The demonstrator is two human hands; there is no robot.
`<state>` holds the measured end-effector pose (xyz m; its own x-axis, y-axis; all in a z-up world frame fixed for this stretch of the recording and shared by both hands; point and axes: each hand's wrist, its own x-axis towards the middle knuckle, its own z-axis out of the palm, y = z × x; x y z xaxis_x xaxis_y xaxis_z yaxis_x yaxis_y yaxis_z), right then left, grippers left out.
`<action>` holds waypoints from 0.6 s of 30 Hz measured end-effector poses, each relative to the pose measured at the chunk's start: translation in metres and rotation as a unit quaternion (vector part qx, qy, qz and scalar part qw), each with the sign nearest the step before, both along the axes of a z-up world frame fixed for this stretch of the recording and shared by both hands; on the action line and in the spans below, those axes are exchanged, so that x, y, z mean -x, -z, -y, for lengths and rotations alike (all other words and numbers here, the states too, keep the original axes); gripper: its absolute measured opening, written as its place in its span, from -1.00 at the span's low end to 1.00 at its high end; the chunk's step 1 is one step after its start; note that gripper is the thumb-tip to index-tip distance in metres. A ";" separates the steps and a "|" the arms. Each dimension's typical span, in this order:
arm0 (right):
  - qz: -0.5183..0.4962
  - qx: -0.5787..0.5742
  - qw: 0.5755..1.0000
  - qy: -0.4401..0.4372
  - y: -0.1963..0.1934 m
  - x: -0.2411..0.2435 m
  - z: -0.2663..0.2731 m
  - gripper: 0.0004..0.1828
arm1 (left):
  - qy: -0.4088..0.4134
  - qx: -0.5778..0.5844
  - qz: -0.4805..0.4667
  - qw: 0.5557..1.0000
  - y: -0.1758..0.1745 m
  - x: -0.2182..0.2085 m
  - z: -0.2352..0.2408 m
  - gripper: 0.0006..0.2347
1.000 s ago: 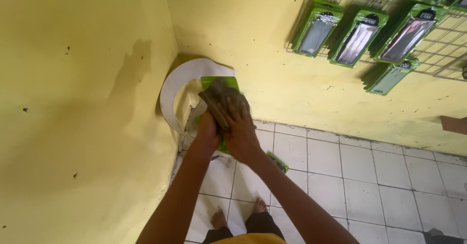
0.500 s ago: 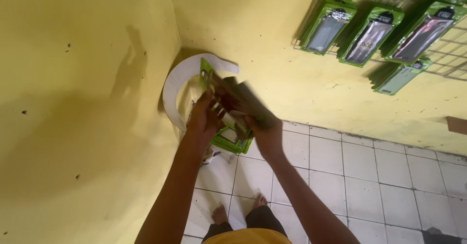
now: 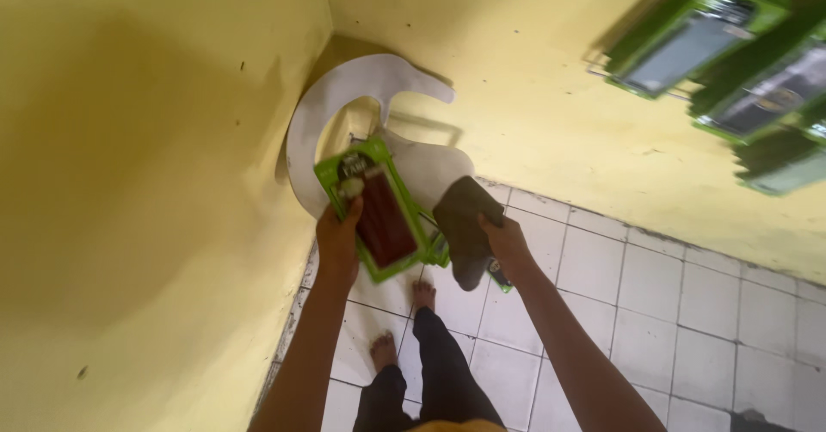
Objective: The person repeatedly picks up packaged phone cases from a wall display, wipes them with a cloth, and returns them to the display. The person handles multiple cases one at a time in a repetitive cycle.
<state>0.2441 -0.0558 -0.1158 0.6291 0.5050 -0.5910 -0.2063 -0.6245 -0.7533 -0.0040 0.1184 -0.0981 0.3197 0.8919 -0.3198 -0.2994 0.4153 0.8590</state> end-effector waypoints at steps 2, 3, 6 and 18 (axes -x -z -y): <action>0.062 0.069 0.995 -0.044 0.043 -0.025 -0.026 -0.53 | 0.004 0.024 -0.104 0.994 0.028 -0.002 -0.005 -0.68; 0.094 0.089 0.989 -0.066 0.065 -0.035 -0.040 -0.55 | 0.008 0.036 -0.155 0.987 0.041 -0.004 -0.007 -0.69; 0.179 0.118 0.967 -0.134 0.125 -0.067 -0.083 -0.59 | 0.018 0.114 -0.179 0.977 0.079 -0.016 -0.010 -0.69; 0.151 0.058 0.884 -0.438 0.223 -0.058 -0.131 -0.46 | 0.046 0.164 -0.153 0.973 0.139 -0.072 -0.032 -0.69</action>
